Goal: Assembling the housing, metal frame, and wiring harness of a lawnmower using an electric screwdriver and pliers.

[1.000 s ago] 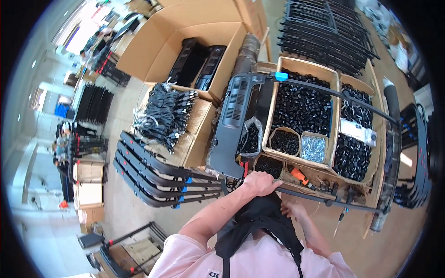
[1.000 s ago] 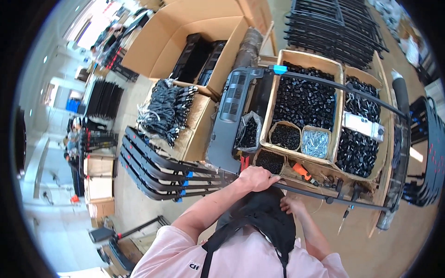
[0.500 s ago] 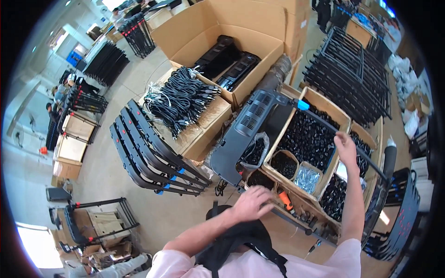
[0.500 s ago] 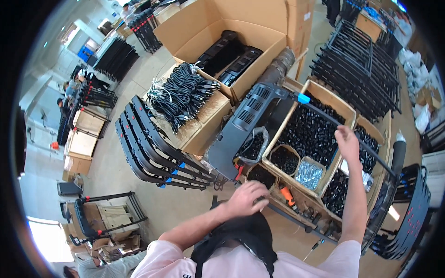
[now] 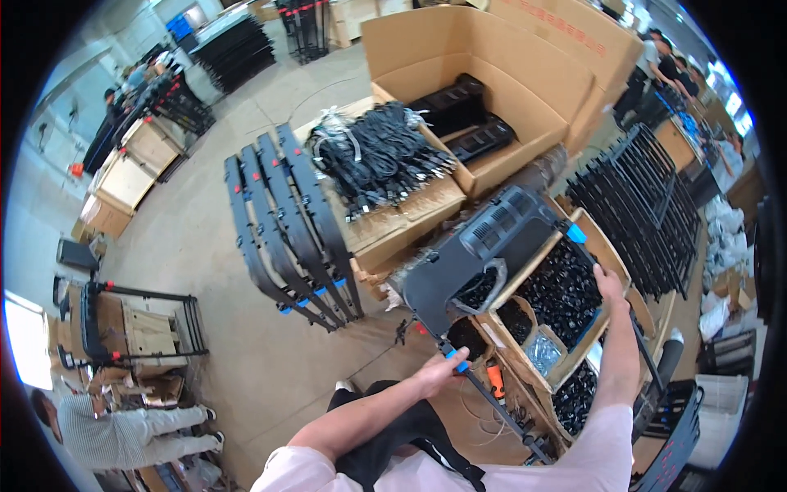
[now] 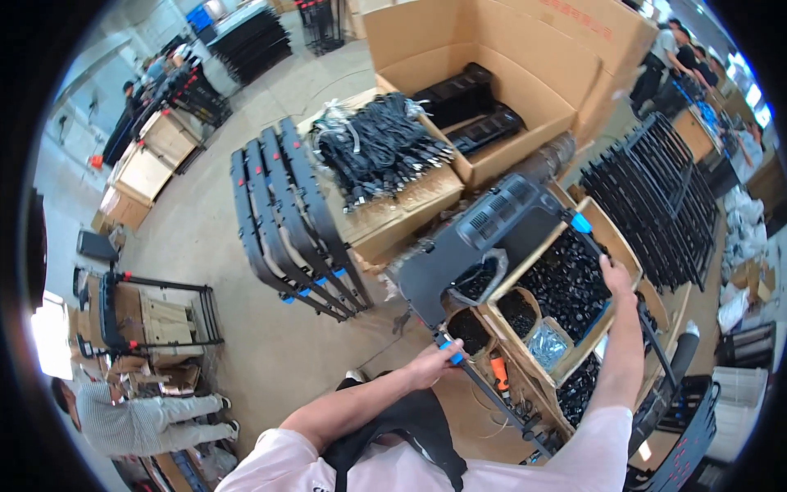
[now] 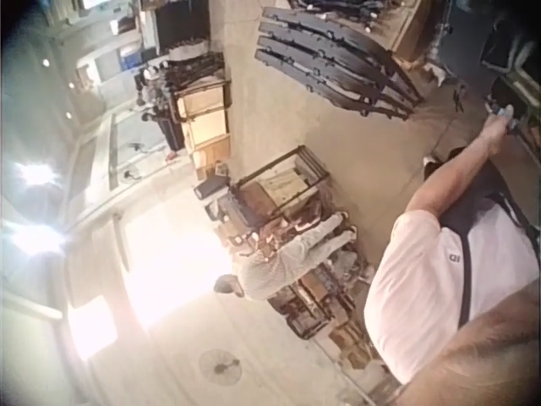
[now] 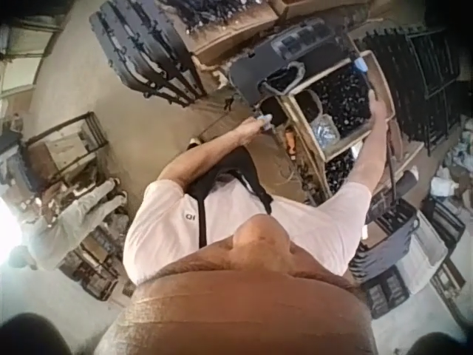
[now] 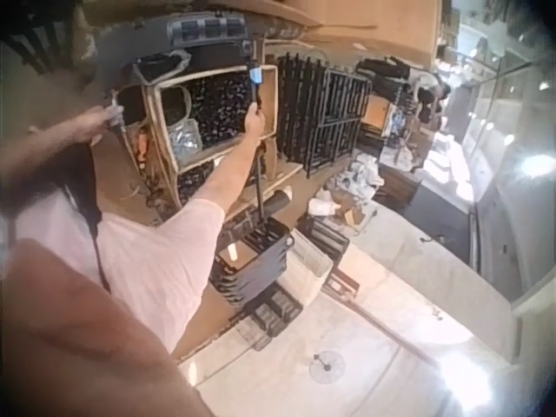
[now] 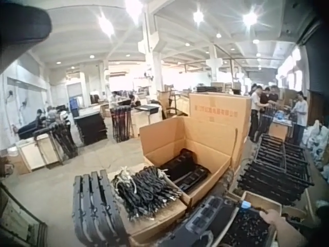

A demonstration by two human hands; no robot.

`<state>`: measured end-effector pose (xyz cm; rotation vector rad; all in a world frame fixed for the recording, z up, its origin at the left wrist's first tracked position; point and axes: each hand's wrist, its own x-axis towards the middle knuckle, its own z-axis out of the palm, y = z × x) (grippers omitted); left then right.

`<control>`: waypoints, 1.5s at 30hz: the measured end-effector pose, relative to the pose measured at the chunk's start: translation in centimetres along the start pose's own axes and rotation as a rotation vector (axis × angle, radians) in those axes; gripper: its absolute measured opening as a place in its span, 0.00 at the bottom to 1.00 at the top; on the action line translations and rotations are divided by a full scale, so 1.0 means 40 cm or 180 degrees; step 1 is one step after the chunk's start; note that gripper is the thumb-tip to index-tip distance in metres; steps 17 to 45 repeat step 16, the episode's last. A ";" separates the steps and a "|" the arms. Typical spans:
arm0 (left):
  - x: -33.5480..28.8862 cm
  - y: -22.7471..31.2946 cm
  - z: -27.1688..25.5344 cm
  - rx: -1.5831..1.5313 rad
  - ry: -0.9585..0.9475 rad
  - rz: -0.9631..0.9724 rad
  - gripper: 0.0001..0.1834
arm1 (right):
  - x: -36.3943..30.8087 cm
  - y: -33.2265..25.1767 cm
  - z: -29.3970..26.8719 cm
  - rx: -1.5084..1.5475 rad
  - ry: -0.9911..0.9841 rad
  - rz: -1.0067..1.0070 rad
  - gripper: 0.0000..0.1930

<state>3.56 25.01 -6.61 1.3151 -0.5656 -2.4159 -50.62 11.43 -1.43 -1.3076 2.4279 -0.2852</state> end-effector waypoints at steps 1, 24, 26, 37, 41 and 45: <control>-0.009 -0.009 -0.004 -0.0050 0.0050 0.0055 0.31 | -0.020 -0.021 -0.013 0.0043 0.0366 -0.0129 0.36; -0.563 0.345 -0.124 -0.0053 -0.0147 0.2550 0.14 | -0.592 -0.492 -0.726 -0.0140 0.2108 -0.1376 0.26; -0.563 0.345 -0.124 -0.0053 -0.0147 0.2550 0.14 | -0.592 -0.492 -0.726 -0.0140 0.2108 -0.1376 0.26; -0.563 0.345 -0.124 -0.0053 -0.0147 0.2550 0.14 | -0.592 -0.492 -0.726 -0.0140 0.2108 -0.1376 0.26; -0.563 0.345 -0.124 -0.0053 -0.0147 0.2550 0.14 | -0.592 -0.492 -0.726 -0.0140 0.2108 -0.1376 0.26; -0.563 0.345 -0.124 -0.0053 -0.0147 0.2550 0.14 | -0.592 -0.492 -0.726 -0.0140 0.2108 -0.1376 0.26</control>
